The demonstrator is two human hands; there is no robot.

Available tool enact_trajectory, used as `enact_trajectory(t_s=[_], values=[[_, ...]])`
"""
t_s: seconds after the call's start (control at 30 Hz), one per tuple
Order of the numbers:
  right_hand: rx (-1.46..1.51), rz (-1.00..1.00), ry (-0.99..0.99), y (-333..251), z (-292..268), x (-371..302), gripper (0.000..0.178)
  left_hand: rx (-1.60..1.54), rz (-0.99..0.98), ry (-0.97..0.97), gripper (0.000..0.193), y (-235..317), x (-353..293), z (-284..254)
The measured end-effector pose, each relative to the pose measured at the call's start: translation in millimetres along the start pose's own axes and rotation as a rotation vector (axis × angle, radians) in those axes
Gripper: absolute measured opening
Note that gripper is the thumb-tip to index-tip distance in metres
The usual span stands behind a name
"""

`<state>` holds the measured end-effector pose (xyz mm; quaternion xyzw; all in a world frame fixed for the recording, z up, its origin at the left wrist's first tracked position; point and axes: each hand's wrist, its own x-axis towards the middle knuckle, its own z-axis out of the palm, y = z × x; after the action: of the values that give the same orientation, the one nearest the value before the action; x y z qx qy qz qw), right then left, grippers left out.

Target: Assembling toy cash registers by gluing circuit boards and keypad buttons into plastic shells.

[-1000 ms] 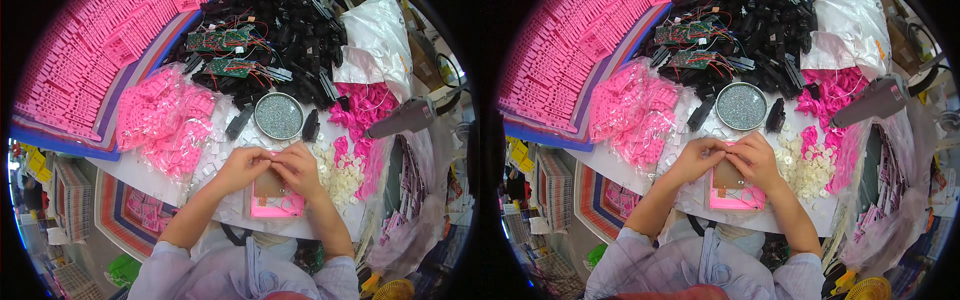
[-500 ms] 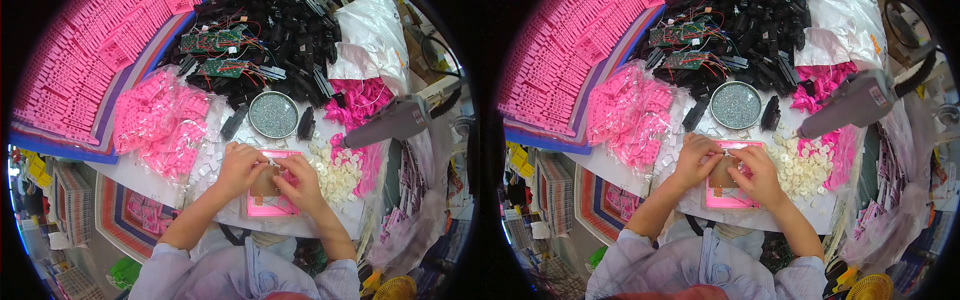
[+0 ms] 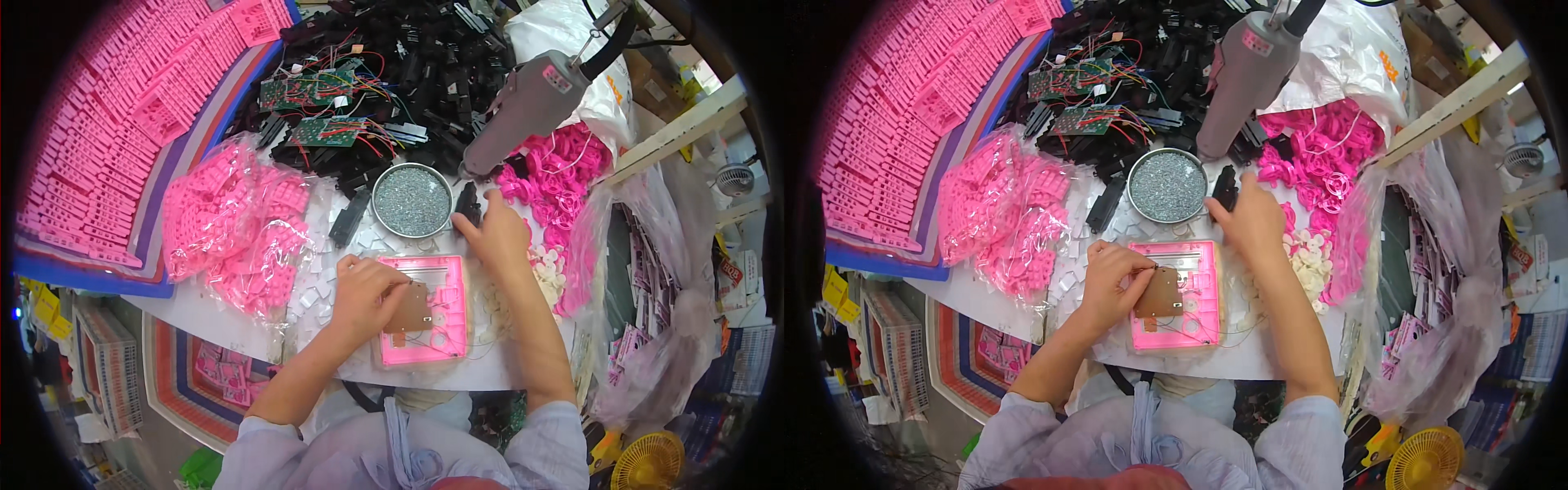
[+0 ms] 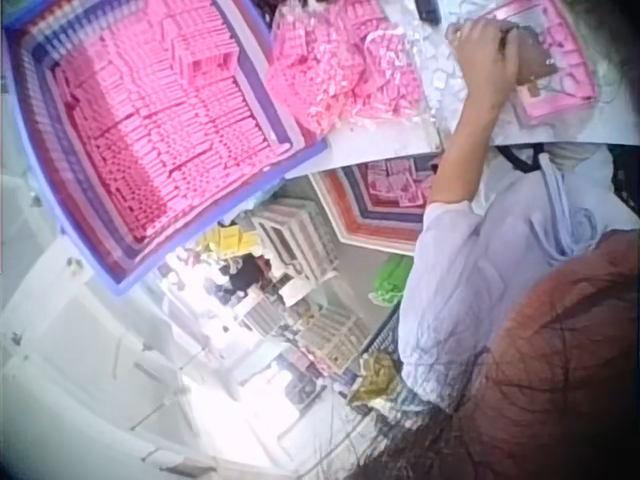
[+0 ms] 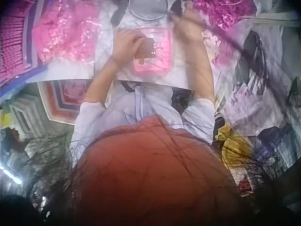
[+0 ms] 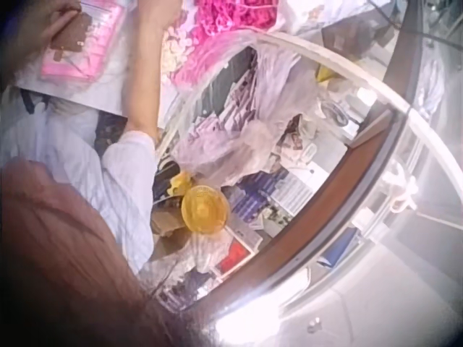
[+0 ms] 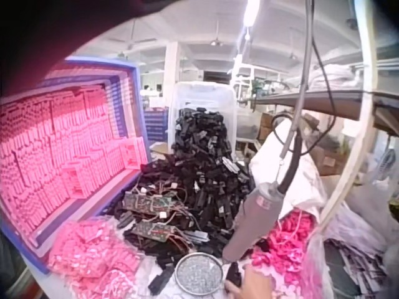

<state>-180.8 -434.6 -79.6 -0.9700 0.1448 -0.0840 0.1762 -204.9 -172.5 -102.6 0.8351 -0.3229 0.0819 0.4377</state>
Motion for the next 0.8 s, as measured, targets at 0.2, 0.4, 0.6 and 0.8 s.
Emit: enact_trajectory(t_s=[0.2, 0.4, 0.6, 0.8], values=[[0.112, 0.026, -0.07, 2.1, 11.0, 9.0, 0.049, 0.064, -0.01, 0.047, 0.007, -7.5, -4.6, -7.8], [-0.037, -0.05, 0.011, 4.2, 21.0, 3.7, 0.041, 0.042, -0.032, 0.028, 0.007, -5.3, -6.0, -5.4], [0.261, -0.177, 0.194, 7.5, -14.8, -34.1, 0.041, 0.06, -0.028, 0.097, 0.008, -12.9, -10.2, -10.7], [0.265, -0.745, -0.245, -31.7, -32.1, -94.5, 0.049, -0.096, -0.105, -0.012, 0.008, -13.6, -3.8, -17.3]])
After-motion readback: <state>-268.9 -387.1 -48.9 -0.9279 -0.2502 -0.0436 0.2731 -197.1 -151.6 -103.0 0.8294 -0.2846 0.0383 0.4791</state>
